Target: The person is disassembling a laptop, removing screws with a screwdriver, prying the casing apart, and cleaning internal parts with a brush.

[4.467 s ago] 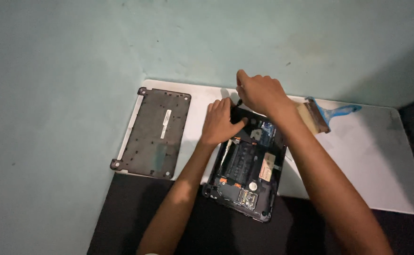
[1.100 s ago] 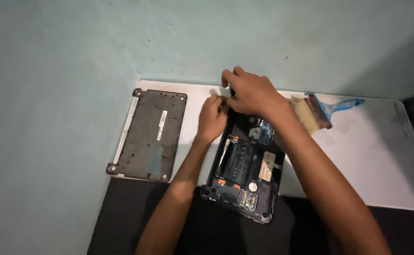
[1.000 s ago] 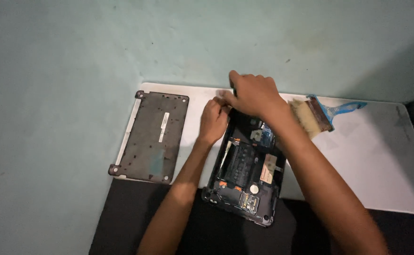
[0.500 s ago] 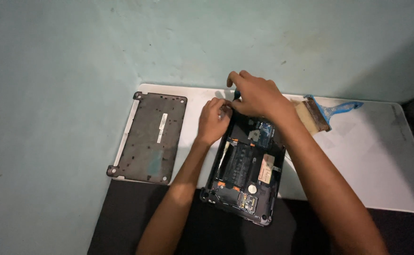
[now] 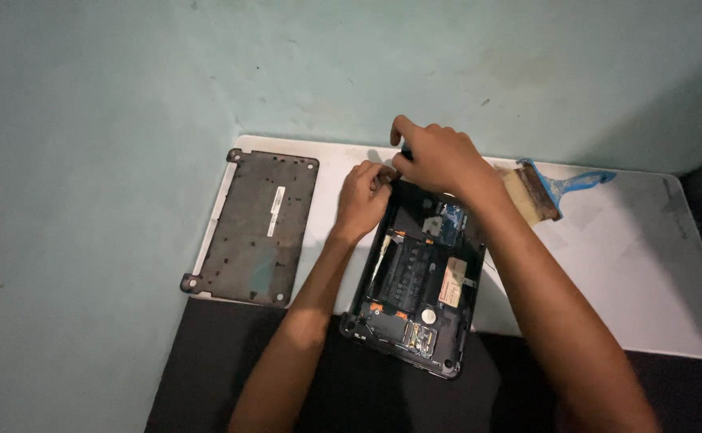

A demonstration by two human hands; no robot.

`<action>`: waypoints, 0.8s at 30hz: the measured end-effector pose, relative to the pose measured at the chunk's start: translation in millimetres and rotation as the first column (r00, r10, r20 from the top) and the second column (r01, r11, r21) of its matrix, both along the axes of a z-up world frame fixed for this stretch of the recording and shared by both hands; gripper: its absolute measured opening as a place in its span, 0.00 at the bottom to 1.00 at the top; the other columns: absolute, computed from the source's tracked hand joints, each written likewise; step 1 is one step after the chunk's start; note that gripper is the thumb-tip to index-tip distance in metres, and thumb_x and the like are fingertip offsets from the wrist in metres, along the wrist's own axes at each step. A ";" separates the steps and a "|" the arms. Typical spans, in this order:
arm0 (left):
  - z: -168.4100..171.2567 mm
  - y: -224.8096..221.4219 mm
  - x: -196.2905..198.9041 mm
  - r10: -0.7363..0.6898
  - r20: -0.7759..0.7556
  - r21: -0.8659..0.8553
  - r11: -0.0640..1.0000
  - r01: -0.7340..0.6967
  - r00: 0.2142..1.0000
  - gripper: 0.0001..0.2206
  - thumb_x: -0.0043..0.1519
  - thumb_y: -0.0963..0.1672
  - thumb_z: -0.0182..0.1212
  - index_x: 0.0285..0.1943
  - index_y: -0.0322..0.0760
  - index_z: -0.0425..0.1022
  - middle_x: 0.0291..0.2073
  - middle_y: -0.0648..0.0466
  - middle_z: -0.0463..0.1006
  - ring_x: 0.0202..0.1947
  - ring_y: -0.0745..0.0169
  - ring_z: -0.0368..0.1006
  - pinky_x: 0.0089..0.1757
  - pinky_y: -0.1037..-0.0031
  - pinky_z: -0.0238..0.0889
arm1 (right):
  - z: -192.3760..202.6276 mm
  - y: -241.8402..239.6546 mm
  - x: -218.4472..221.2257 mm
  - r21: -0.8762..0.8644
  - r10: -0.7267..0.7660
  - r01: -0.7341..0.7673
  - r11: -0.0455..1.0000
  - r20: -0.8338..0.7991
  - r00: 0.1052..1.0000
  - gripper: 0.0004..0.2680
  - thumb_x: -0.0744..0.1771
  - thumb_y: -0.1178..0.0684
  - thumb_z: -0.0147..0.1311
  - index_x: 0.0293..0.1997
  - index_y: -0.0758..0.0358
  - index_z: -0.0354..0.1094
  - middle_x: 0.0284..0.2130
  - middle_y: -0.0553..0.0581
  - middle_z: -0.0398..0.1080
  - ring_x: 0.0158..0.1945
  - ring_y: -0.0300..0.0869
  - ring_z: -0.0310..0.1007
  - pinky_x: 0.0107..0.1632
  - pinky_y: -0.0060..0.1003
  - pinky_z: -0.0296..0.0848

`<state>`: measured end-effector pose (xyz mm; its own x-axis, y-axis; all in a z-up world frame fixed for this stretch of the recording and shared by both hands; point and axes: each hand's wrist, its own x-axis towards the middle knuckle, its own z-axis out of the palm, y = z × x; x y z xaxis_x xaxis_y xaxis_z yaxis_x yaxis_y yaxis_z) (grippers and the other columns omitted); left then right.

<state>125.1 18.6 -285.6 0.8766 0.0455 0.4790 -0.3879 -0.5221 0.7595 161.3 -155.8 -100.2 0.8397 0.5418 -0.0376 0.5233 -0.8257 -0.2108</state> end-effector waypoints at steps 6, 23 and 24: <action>20.7 -2.5 -10.8 0.000 0.005 -0.087 0.996 0.000 1.000 0.13 0.66 0.40 0.63 0.58 0.40 0.83 0.40 0.45 0.76 0.47 0.39 0.77 0.56 0.50 0.71 | 10.1 -9.4 -8.2 0.078 -0.008 0.005 0.997 0.042 0.999 0.11 0.75 0.41 0.55 0.62 0.50 0.69 0.38 0.71 0.82 0.47 0.78 0.85 0.56 0.74 0.77; 8.8 -5.4 -4.2 0.070 -0.053 -0.054 0.996 -0.073 0.996 0.09 0.68 0.41 0.63 0.53 0.41 0.87 0.41 0.45 0.82 0.49 0.39 0.80 0.56 0.51 0.74 | -0.9 -21.8 -11.3 0.217 -0.015 0.018 0.976 -0.015 1.000 0.09 0.73 0.45 0.59 0.58 0.52 0.73 0.24 0.62 0.76 0.36 0.69 0.83 0.53 0.68 0.76; 7.9 -6.0 -3.3 0.073 -0.043 -0.048 0.996 -0.075 0.996 0.09 0.68 0.40 0.63 0.53 0.41 0.87 0.42 0.45 0.82 0.49 0.39 0.80 0.56 0.51 0.74 | -2.4 -21.7 -9.4 0.215 -0.017 0.016 0.976 -0.001 1.000 0.09 0.73 0.45 0.59 0.58 0.51 0.73 0.23 0.61 0.75 0.35 0.69 0.83 0.52 0.68 0.76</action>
